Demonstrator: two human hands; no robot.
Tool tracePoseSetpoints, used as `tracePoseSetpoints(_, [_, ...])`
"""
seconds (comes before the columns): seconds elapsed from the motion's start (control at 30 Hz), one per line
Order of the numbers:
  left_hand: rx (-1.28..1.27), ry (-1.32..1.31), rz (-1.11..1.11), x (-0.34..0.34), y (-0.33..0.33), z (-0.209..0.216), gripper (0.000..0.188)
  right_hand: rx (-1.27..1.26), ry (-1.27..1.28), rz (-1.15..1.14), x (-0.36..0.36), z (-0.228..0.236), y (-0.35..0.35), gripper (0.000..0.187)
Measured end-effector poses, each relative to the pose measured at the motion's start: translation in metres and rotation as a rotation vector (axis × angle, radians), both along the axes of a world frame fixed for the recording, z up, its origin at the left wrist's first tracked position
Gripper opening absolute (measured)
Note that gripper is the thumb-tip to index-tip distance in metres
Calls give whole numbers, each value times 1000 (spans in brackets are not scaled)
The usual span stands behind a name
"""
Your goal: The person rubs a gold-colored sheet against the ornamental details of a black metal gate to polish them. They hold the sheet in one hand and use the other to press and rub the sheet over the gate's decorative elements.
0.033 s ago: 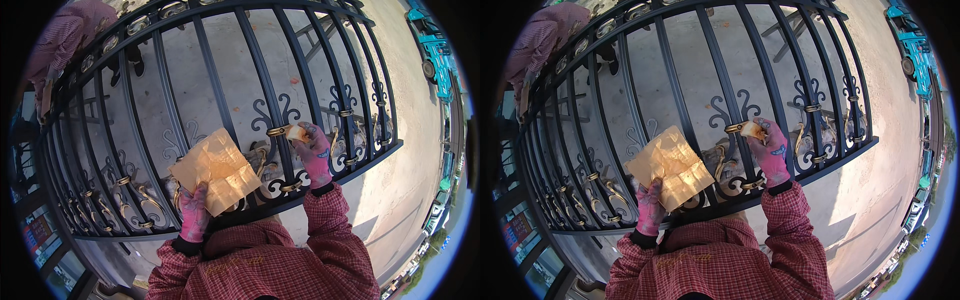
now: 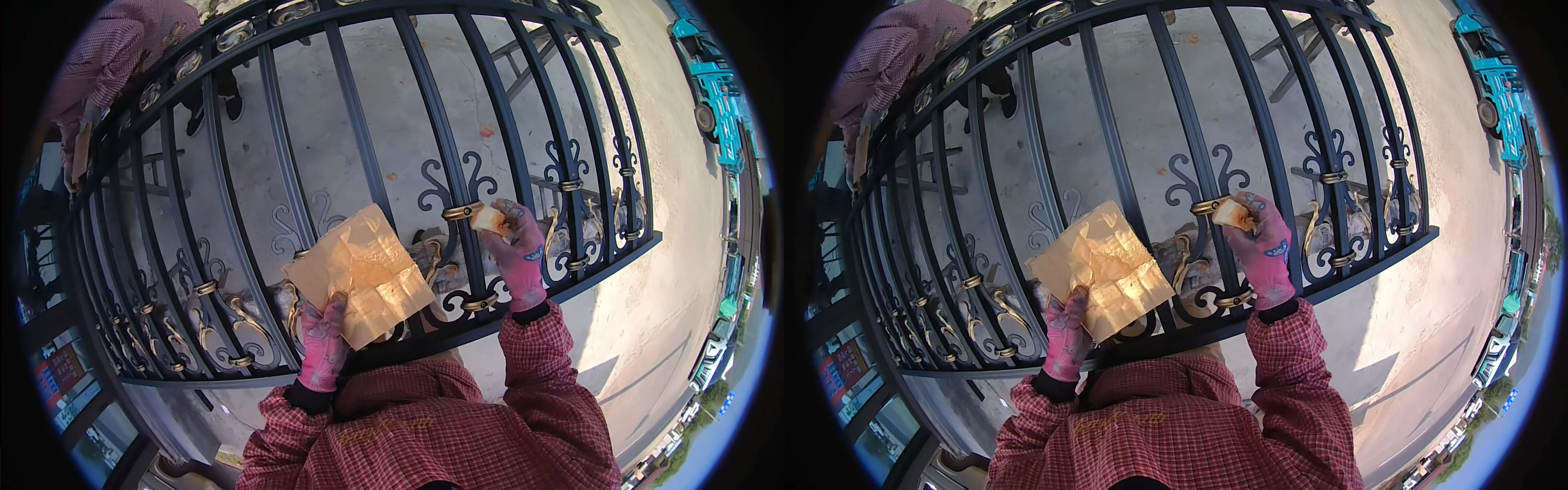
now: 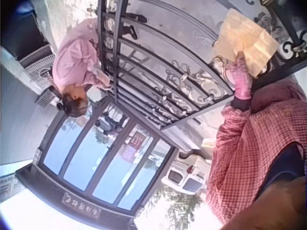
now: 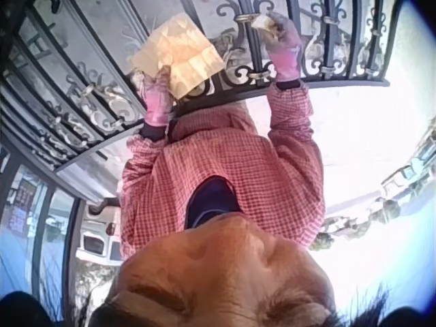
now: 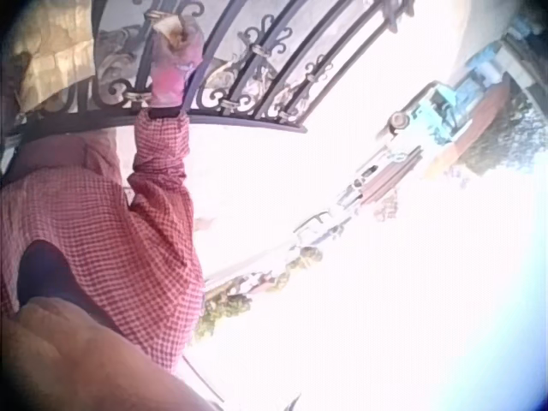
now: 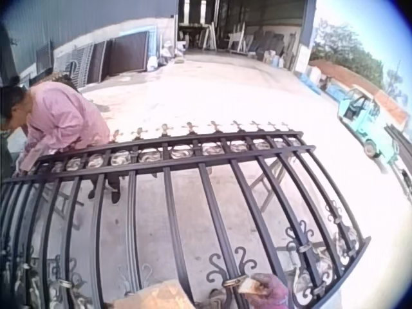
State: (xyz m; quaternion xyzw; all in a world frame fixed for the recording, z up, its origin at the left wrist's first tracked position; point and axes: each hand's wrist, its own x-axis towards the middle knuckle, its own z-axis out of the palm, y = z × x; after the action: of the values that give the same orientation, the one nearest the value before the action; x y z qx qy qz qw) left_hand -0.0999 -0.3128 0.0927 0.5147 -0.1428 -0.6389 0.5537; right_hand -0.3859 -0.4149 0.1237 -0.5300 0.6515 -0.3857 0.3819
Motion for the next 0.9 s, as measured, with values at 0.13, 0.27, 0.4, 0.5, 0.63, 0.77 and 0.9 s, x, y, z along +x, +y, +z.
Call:
tracePoseSetpoints(0.13, [-71,113,-22,-4,4,1,25,-179,154,212,23,22,23,49])
tracePoseSetpoints(0.27, [22,104,-91,-13,6,2,27,-308,363,403,51,54,41,52])
tracePoseSetpoints(0.4, [82,99,-120,-26,19,19,30,-143,482,508,56,61,72,48])
tracePoseSetpoints(0.5, [-58,122,-101,-33,37,13,31,-142,606,515,53,61,90,47])
tracePoseSetpoints(0.63, [-66,6,-115,-51,55,1,29,-107,524,528,31,60,101,46])
tracePoseSetpoints(0.77, [-171,-28,-89,-89,66,12,30,-231,540,449,-9,64,107,47])
tracePoseSetpoints(0.9, [-214,124,-91,-137,85,9,36,-216,561,561,-51,74,117,48])
